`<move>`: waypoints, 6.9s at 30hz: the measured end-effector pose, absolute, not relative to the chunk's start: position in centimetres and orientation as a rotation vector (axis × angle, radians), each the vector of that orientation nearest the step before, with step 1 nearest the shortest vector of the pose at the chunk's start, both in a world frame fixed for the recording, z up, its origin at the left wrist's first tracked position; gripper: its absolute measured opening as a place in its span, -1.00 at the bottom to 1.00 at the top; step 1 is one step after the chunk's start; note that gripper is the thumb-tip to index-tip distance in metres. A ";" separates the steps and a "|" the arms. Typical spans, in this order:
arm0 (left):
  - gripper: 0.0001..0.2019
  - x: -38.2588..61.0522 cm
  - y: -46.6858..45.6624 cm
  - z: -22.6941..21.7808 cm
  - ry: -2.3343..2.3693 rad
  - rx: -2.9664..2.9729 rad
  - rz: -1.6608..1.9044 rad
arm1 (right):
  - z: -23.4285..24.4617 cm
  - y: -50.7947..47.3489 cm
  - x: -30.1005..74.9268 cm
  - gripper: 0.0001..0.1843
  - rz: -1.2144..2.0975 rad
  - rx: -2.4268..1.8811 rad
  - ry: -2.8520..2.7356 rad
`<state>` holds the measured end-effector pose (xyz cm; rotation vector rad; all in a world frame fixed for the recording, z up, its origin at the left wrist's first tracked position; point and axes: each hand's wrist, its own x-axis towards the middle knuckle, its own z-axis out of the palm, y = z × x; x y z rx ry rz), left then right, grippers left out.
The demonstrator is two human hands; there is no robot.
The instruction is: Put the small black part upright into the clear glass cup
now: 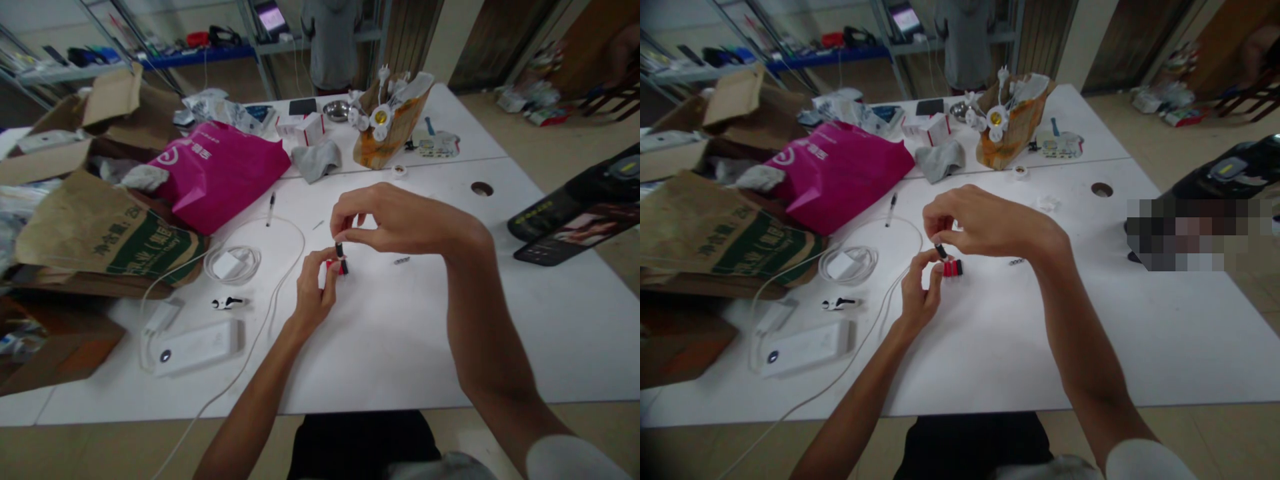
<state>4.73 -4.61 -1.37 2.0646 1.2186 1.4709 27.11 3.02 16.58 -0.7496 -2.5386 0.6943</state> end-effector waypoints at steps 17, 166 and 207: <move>-0.64 1.3 -0.5 -4.6 1.642 2.018 1.043 | 13.1 7.4 29.6 -0.86 0.390 -1.037 -2.305; -0.82 1.6 -0.9 -3.9 1.614 2.178 1.060 | 7.5 11.6 28.7 -0.83 0.390 -1.326 -2.599; -0.82 1.8 -1.0 -3.6 1.620 2.161 1.035 | 7.2 11.9 28.9 -0.84 0.434 -1.299 -2.591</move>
